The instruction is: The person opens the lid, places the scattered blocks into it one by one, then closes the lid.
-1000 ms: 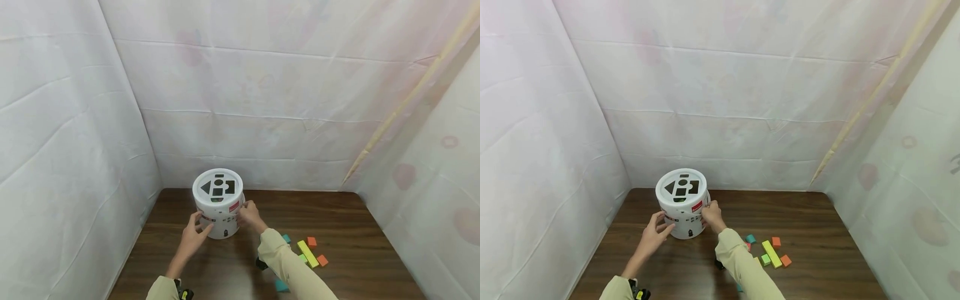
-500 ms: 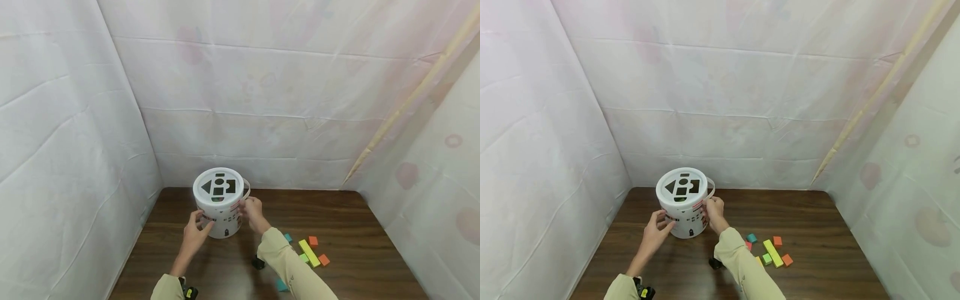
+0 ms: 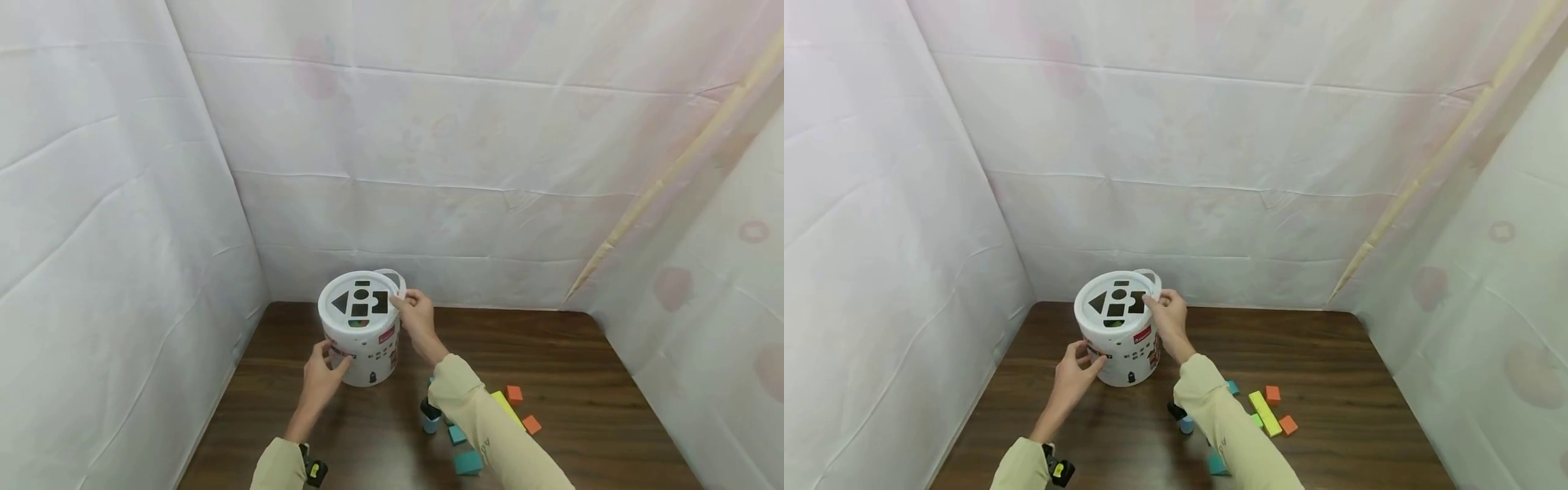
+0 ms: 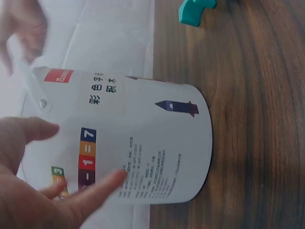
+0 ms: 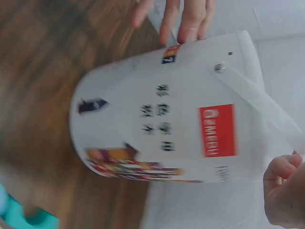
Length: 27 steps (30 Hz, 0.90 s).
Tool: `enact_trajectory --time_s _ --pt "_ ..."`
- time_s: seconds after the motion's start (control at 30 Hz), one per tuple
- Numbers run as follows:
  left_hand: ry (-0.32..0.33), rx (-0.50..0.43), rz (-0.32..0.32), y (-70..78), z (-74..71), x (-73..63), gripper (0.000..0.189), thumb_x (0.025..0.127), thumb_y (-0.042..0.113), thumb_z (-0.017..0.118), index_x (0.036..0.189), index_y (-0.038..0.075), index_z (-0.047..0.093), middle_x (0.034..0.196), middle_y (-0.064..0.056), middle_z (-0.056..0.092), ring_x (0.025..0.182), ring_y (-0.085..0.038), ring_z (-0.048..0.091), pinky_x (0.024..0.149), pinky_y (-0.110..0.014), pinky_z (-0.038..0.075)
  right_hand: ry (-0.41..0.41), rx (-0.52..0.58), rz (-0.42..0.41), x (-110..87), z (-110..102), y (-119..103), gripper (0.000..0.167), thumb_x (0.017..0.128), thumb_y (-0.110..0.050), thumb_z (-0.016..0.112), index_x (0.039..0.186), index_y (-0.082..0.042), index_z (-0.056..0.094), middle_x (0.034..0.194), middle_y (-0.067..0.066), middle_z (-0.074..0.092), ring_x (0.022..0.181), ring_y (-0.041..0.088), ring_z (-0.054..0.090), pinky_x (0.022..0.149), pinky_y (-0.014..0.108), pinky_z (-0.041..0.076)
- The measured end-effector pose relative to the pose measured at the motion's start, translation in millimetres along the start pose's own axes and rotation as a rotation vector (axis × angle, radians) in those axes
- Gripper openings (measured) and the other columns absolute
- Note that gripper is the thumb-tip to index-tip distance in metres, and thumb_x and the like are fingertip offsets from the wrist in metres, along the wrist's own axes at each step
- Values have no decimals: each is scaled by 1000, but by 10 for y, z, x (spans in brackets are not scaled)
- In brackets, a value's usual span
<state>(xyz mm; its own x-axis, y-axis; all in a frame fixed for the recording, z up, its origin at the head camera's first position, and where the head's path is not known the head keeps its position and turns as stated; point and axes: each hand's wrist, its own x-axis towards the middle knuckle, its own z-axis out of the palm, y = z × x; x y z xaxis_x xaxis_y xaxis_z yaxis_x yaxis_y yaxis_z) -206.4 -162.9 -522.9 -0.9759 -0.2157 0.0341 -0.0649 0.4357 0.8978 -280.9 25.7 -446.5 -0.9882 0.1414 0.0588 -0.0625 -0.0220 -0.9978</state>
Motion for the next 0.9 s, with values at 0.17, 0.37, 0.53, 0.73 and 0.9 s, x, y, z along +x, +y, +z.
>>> enact_trajectory --time_s 0.17,0.37,0.53,0.73,0.9 --pt "25 17 -30 12 54 -10 67 85 21 69 137 -5 34 141 -30 37 124 -45 43 94 -54 43 -80 -163 -125 -8 203 -243 33 82 -13 73 107 5 62 73 1 56 64 9 50 55 20 45" --pt "49 24 -30 45 122 -43 77 81 20 73 139 -5 29 142 -30 35 127 -46 37 98 -58 37 -161 -260 -96 -58 390 -460 36 81 -15 73 109 4 61 70 -1 56 62 9 49 54 21 44" --pt "77 83 -32 92 125 -60 87 76 25 78 141 -1 26 139 -28 38 123 -46 41 94 -62 39 -174 -320 -61 -85 480 -508 39 77 -21 78 105 0 63 64 -3 57 61 7 50 55 20 45" --pt "96 164 -43 126 64 -85 95 73 33 80 142 2 24 135 -27 42 119 -45 45 89 -62 41 -184 -331 -58 -116 572 -517 37 75 -20 79 102 0 63 61 -4 56 60 7 50 56 20 48" --pt "109 157 -34 146 21 -72 100 73 35 80 145 1 19 133 -28 40 119 -47 44 89 -64 40 -190 -347 -81 -111 648 -531 33 77 -19 77 101 -1 65 63 -3 56 61 7 51 56 20 47"
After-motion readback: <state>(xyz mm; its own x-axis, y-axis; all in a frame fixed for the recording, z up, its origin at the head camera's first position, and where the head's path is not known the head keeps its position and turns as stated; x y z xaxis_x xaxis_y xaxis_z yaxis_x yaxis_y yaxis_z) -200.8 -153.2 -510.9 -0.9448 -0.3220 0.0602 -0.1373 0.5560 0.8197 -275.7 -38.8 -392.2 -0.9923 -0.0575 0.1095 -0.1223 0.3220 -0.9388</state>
